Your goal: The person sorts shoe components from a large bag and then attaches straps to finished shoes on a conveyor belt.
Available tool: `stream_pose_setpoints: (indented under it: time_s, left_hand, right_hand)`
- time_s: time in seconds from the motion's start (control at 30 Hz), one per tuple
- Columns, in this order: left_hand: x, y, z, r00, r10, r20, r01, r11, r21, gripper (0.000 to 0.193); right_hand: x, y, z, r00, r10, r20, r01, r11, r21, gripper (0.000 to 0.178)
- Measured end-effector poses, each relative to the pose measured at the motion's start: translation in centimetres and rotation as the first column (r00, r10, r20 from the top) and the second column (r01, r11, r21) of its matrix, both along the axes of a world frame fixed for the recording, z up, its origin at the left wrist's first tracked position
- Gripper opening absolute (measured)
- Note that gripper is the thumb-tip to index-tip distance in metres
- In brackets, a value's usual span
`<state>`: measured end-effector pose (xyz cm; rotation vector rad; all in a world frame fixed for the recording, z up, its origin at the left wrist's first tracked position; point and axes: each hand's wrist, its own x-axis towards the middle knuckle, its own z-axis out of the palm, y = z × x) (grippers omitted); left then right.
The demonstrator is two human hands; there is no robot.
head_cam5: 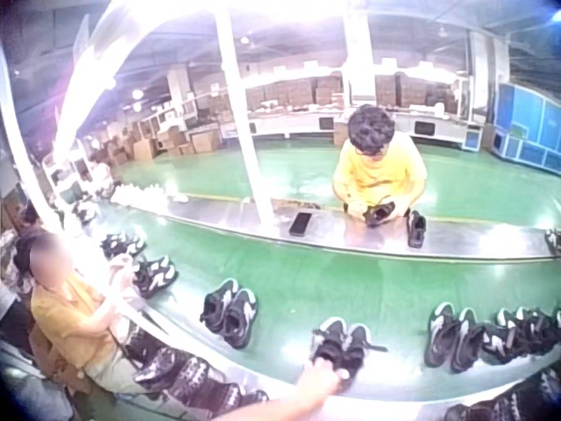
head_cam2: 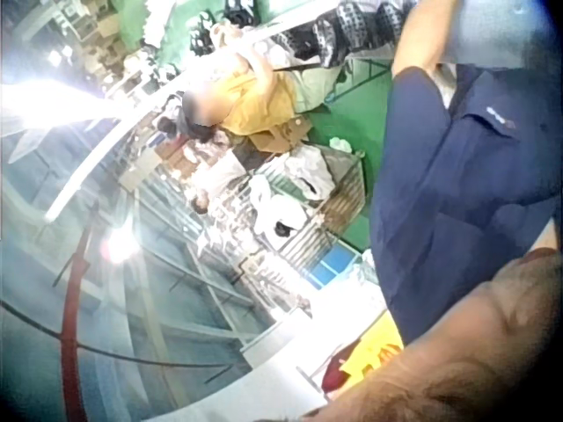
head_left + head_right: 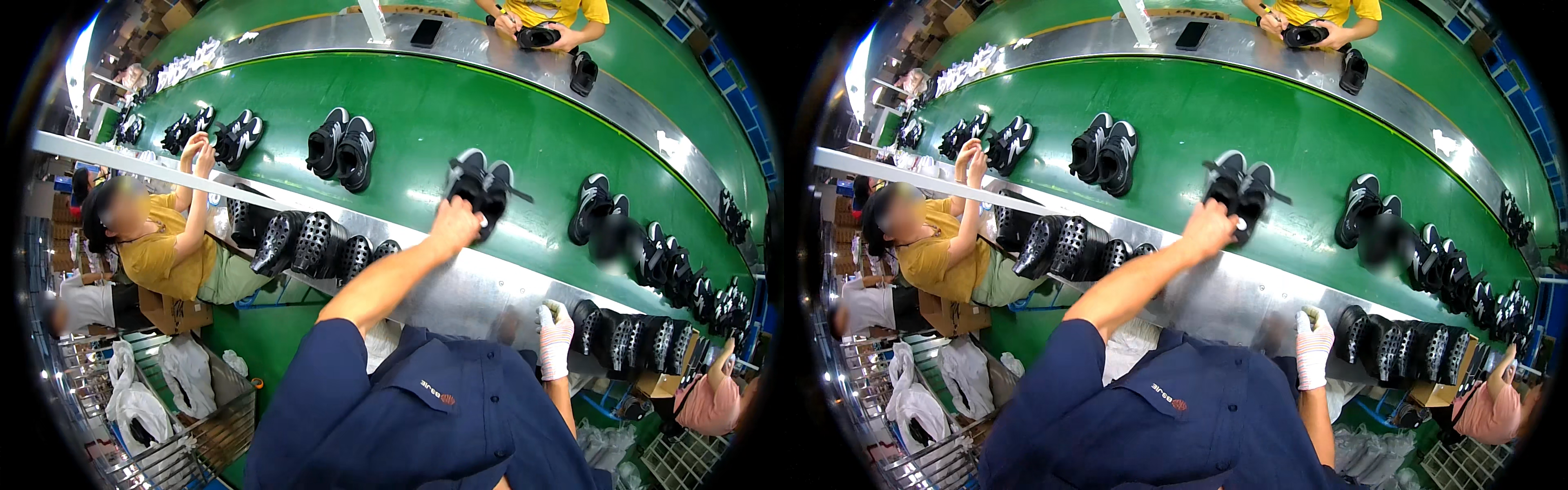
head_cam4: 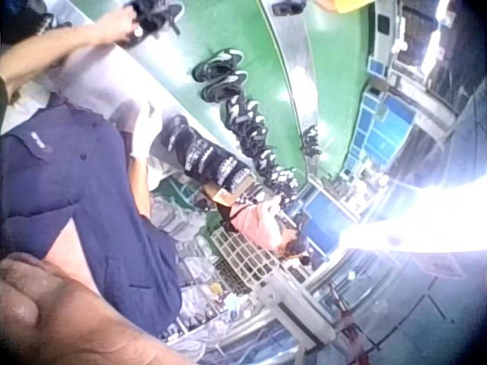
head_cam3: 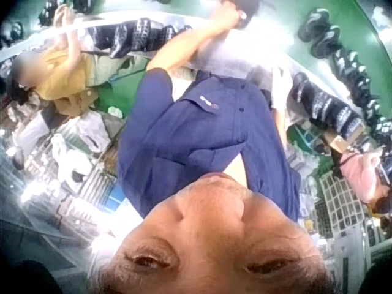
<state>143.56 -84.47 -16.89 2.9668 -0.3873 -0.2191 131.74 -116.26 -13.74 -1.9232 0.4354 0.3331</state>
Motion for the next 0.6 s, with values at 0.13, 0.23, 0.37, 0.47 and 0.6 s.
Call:
stream_pose_setpoints:
  time_s: [0.13,0.23,0.37,0.47,0.6]
  left_hand:
    - [3.8,7.5,-0.8,0.991,0.136,-0.013,-0.136,0.991,-0.002,0.037]
    - [3.9,8.4,2.8,0.974,0.187,-0.129,-0.185,0.982,0.028,0.053]
    - [1.4,7.7,5.1,0.971,0.196,0.135,-0.149,0.944,-0.294,0.040]
    - [1.8,2.1,18.2,0.984,0.145,-0.105,-0.163,0.480,-0.862,0.010]
    - [0.5,-0.8,28.6,0.811,-0.315,0.494,0.438,-0.234,-0.868,0.004]
  right_hand:
    - [0.5,0.0,0.3,1.000,-0.001,-0.022,0.002,1.000,0.012,0.017]
    - [0.3,-1.2,-0.9,0.996,0.053,0.072,-0.041,0.987,-0.158,0.021]
    - [3.0,-1.9,0.0,0.988,0.019,0.150,0.049,0.898,-0.438,0.036]
    - [7.6,-5.1,-1.2,0.965,0.047,0.258,0.131,0.768,-0.628,0.047]
    - [14.0,-7.5,-0.1,0.979,0.137,0.151,0.038,0.606,-0.795,0.052]
